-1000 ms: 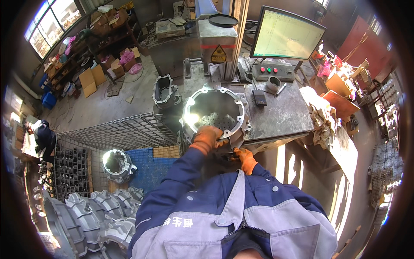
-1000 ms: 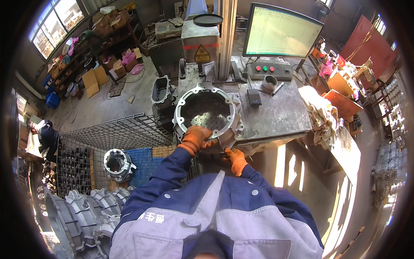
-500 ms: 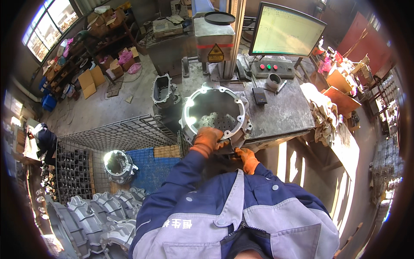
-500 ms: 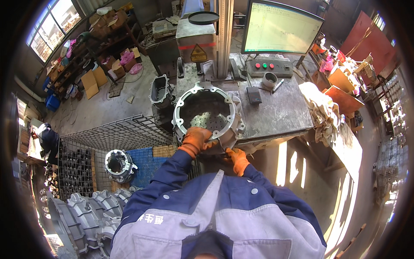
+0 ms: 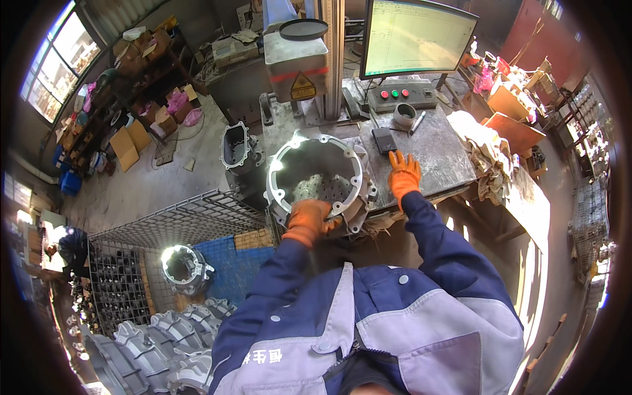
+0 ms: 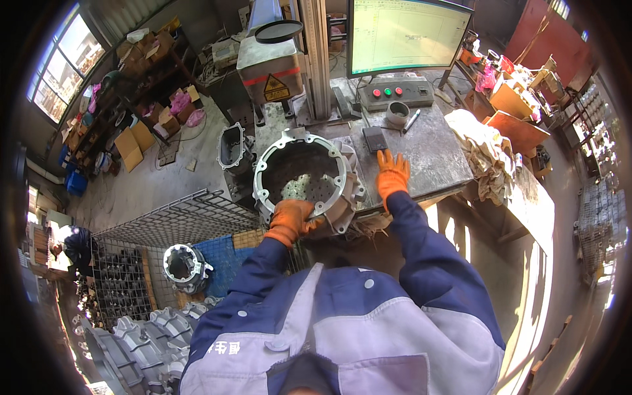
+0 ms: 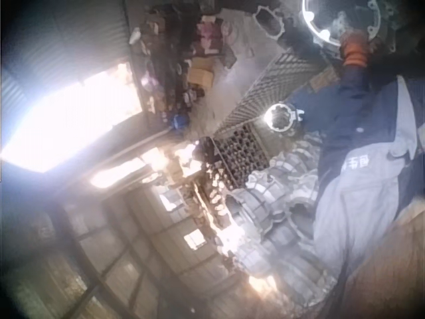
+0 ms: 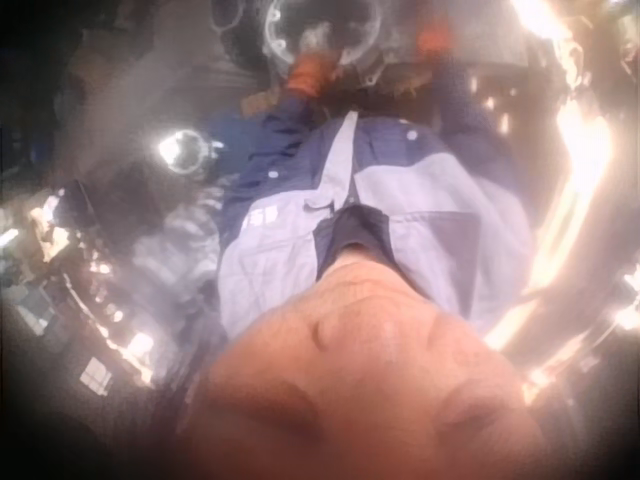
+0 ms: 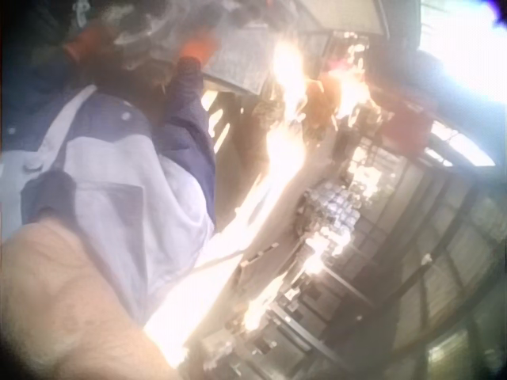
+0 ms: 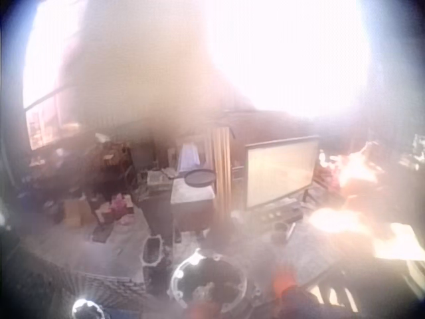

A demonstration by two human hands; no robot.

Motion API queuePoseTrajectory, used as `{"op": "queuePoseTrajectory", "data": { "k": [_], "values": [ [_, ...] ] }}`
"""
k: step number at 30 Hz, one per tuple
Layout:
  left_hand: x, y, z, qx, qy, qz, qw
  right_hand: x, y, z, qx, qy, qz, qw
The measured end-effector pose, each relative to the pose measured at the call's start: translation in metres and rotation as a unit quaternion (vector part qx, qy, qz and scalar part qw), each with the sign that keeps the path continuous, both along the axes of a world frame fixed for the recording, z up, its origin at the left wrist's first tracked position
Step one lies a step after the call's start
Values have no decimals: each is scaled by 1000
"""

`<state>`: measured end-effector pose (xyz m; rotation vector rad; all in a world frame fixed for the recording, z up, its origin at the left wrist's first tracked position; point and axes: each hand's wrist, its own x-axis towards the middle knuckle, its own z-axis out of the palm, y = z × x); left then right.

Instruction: The person moves a wire mesh cage filled with metal parts across the workshop floor, then repeatedly picks up individual parts, places them on a workbench, and inspects them before returning them to the cage.

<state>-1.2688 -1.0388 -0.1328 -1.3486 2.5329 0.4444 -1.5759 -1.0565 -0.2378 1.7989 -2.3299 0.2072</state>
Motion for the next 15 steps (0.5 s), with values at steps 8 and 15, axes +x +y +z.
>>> {"op": "queuePoseTrajectory", "data": {
  "k": [8,15],
  "values": [
    [-1,-1,6,8,3,3,1000,-9,-58,-25,171,46,-57,982],
    [2,3,7,-10,11,15,1000,-8,-55,-21,151,42,-45,987]
  ]
}}
